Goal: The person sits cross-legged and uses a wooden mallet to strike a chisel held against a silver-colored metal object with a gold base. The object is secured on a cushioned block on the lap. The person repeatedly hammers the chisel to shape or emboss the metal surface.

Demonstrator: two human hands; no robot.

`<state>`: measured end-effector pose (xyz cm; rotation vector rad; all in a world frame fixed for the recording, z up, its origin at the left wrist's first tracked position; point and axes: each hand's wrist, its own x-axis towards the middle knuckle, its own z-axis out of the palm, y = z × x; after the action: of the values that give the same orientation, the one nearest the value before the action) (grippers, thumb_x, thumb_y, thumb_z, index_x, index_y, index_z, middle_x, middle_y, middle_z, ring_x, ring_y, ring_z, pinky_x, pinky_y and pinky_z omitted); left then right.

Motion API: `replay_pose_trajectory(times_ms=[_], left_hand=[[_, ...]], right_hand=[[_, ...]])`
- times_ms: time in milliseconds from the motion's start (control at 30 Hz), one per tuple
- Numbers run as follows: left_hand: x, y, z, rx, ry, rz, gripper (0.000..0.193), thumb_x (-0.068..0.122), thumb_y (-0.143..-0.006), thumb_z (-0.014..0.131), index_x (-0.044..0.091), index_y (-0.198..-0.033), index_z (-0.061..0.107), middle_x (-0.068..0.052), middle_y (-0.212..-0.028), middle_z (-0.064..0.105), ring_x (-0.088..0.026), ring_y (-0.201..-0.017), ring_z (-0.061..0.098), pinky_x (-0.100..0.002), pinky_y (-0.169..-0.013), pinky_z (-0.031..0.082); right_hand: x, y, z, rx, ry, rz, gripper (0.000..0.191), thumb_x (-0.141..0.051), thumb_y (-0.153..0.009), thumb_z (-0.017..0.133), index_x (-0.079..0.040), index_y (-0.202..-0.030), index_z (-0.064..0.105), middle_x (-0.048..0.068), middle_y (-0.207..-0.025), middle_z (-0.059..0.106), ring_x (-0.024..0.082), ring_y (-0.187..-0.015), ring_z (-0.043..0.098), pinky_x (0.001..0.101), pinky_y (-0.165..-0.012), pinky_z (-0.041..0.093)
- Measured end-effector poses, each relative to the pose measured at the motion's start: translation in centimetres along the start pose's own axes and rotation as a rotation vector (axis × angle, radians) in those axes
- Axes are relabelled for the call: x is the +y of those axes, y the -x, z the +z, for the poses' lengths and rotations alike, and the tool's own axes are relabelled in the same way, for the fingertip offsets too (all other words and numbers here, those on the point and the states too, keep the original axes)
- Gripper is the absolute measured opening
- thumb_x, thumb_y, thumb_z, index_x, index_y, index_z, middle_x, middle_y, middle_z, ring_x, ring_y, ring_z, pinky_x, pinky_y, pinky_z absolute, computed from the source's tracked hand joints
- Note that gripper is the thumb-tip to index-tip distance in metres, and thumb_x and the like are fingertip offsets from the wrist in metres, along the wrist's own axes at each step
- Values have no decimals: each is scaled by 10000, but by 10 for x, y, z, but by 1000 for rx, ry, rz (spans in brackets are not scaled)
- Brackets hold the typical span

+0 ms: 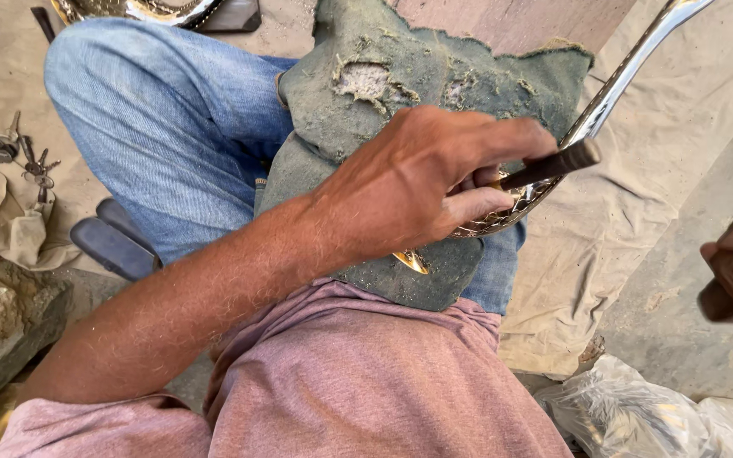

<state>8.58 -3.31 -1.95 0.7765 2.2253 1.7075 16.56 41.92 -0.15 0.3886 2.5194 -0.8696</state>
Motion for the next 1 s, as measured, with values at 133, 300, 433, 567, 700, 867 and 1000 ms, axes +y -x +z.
replay_pose_trajectory(times_ms=[133,300,433,567,700,867,1000], left_hand=[[3,-3,-3,14,22,9,473,151,-870,849,148,-1280,614,-71,-958,734,-236,-853,737,-386,-746,579],[0,-3,-3,-17,48,3,470,134,-862,830,137,-1275,606,-78,-915,716,-260,-830,722,-408,-725,559],[-5,0,-2,-11,-4,58,528,170,-934,816,150,-1405,578,-65,-970,698,-267,-870,700,-409,-780,557],[-6,2,-2,-24,-38,84,506,193,-928,821,159,-1379,592,-67,-932,673,-272,-855,686,-417,-762,546],[-3,-2,-2,-16,-4,60,468,179,-898,817,140,-1314,604,-65,-959,719,-251,-852,720,-395,-771,573],[1,-6,-5,-49,26,6,456,141,-884,818,140,-1297,626,-62,-1010,775,-218,-849,771,-360,-777,608],[-1,-6,-5,-26,51,69,455,136,-862,810,116,-1268,605,-75,-990,744,-249,-856,745,-380,-755,586]], right_hand=[[6,11,1,-74,214,-146,219,-46,-1110,550,-2,-1314,481,63,-829,554,144,-700,618,283,-695,539],[-19,18,12,-35,396,-120,339,63,-960,640,31,-1280,533,121,-909,594,177,-767,639,308,-720,546],[-30,19,15,8,377,-83,309,50,-974,641,39,-1270,553,132,-911,620,188,-764,635,309,-705,540],[-24,17,14,-8,341,-90,274,24,-1013,622,33,-1276,546,124,-904,611,177,-759,631,299,-700,537],[-13,15,13,-1,335,-83,240,-3,-1052,602,26,-1281,539,116,-897,602,167,-755,626,289,-694,534],[0,20,9,12,308,-72,202,-36,-1100,578,19,-1289,531,107,-888,590,154,-749,620,277,-688,531],[8,24,8,15,299,-61,176,-62,-1139,559,13,-1295,524,99,-880,581,143,-745,615,267,-683,528]])
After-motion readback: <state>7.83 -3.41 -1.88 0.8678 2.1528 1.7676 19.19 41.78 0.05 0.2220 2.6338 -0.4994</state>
